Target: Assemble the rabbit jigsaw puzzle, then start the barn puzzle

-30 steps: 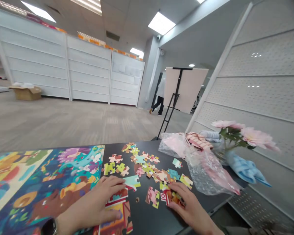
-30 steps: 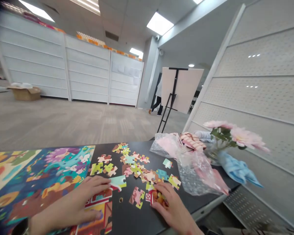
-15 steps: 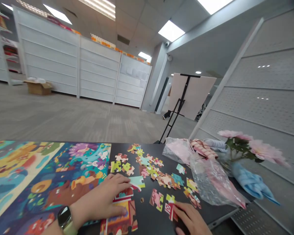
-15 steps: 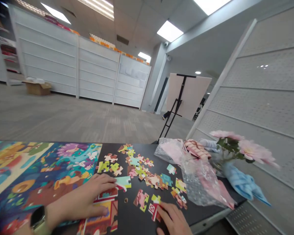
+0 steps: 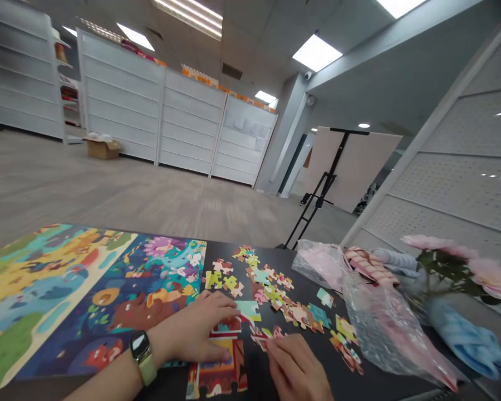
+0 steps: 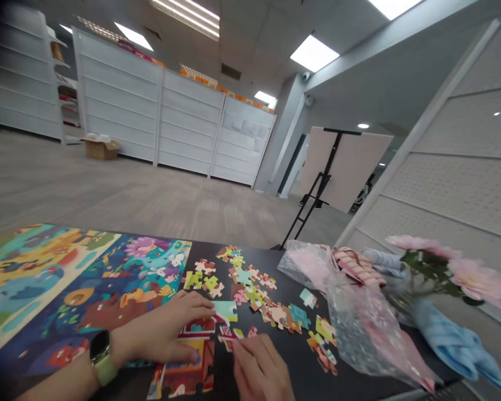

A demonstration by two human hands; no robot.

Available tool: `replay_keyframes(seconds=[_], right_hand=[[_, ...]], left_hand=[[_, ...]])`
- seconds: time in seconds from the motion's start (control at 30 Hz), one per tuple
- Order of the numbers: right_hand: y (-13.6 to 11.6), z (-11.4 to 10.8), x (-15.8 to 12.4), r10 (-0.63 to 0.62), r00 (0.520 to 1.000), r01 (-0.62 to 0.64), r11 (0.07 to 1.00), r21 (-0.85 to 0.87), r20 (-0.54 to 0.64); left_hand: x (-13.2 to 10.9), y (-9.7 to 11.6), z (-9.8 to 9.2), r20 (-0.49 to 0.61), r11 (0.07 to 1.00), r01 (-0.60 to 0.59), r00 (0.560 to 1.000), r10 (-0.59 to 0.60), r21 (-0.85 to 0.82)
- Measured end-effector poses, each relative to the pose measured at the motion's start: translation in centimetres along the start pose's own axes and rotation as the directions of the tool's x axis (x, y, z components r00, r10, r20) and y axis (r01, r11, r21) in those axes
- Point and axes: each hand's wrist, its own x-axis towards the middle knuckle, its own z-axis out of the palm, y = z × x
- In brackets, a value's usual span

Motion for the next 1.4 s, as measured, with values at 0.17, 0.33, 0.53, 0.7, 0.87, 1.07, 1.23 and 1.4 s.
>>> replay_keyframes(seconds=[0.17, 0.33, 0.53, 0.7, 0.87, 1.07, 1.23, 1.4], right_hand=[[0.0, 4.2, 0.8, -0.031, 0.989, 0.046, 0.994, -0.099, 0.146], [0.8, 4.7, -1.9, 0.038, 0.978, -0.025, 0.997, -0.068, 0.207], [0.8, 3.8, -0.5, 0.049, 0.983, -0.044, 0.999, -0.03, 0.177], [1.3, 3.7, -0.1, -0.08, 0.994, 0.082, 0.996, -0.02, 0.071], [2.2, 3.7, -0.3, -0.141, 0.99, 0.142, 0.989, -0.044, 0.018], [2.7, 4.6, -0.7, -0.128, 0.992, 0.128, 0.992, -0.013, 0.007], [2.5, 4.8, -0.9, -0.061, 0.991, 0.061, 0.998, 0.001, 0.116], [2.0, 3.2, -0.4, 0.028, 0.942, -0.059, 0.995, 0.085, 0.334]], left_hand=[[0.0, 0.3, -0.1, 0.014, 1.0, -0.011, 1.0, 0.011, 0.017], [0.1, 0.8, -0.3, 0.038, 0.998, -0.028, 0.999, 0.026, 0.058], [0.0, 1.6, -0.9, 0.086, 0.999, -0.013, 0.996, 0.008, 0.052], [0.2, 2.2, -1.5, 0.152, 0.998, 0.023, 0.988, -0.033, 0.064], [0.4, 2.0, -1.7, 0.17, 0.999, 0.019, 0.985, -0.026, 0.043], [0.4, 0.8, -1.2, 0.138, 0.998, -0.041, 0.99, 0.035, 0.038], [0.3, 0.7, -0.7, 0.139, 0.997, -0.058, 0.989, 0.051, 0.051], [0.6, 0.3, 0.3, 0.119, 0.992, -0.08, 0.991, 0.068, 0.103]])
